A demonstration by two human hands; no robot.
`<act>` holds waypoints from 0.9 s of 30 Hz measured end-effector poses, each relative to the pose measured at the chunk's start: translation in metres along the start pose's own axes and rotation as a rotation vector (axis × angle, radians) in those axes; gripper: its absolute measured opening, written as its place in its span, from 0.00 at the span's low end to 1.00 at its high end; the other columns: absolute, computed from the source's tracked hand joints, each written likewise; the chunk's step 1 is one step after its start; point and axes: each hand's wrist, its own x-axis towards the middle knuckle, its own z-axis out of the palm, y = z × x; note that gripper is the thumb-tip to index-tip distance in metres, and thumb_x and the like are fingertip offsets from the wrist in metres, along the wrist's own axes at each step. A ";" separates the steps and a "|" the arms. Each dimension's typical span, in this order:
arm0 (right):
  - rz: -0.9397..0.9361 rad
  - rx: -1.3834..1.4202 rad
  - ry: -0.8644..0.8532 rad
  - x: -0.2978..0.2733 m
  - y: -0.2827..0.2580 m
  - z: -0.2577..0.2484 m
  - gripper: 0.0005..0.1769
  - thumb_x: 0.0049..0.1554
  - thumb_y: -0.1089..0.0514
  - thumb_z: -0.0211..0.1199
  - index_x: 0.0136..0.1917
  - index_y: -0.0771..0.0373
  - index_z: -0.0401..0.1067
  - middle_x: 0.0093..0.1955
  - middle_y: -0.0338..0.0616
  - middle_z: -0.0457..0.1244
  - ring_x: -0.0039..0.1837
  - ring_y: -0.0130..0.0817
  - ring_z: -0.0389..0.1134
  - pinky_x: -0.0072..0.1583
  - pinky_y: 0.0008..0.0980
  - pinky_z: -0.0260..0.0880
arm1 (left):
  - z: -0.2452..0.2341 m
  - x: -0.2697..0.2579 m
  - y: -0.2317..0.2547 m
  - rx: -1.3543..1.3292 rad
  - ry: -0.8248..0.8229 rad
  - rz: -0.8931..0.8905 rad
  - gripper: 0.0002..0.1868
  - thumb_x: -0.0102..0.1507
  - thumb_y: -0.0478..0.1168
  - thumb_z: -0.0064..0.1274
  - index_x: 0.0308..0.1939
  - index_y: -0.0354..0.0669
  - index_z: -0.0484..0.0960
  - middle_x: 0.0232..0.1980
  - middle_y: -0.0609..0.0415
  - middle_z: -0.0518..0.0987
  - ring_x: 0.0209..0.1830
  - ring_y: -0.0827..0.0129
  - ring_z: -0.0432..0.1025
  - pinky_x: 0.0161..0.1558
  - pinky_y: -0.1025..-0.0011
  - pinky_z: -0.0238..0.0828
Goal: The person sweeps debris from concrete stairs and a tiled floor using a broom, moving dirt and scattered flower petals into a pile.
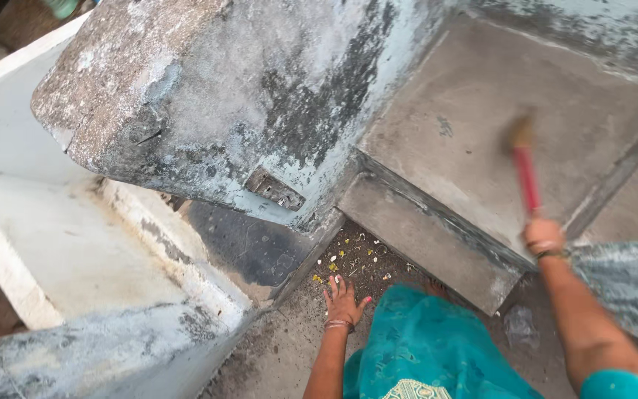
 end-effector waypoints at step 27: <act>-0.106 -0.136 0.114 0.210 -0.033 -0.097 0.19 0.60 0.53 0.59 0.52 0.71 0.80 0.53 0.65 0.72 0.56 0.58 0.74 0.56 0.51 0.74 | 0.058 -0.040 0.043 -0.241 -0.113 -0.320 0.46 0.66 0.70 0.41 0.78 0.44 0.57 0.85 0.44 0.40 0.85 0.51 0.24 0.79 0.44 0.26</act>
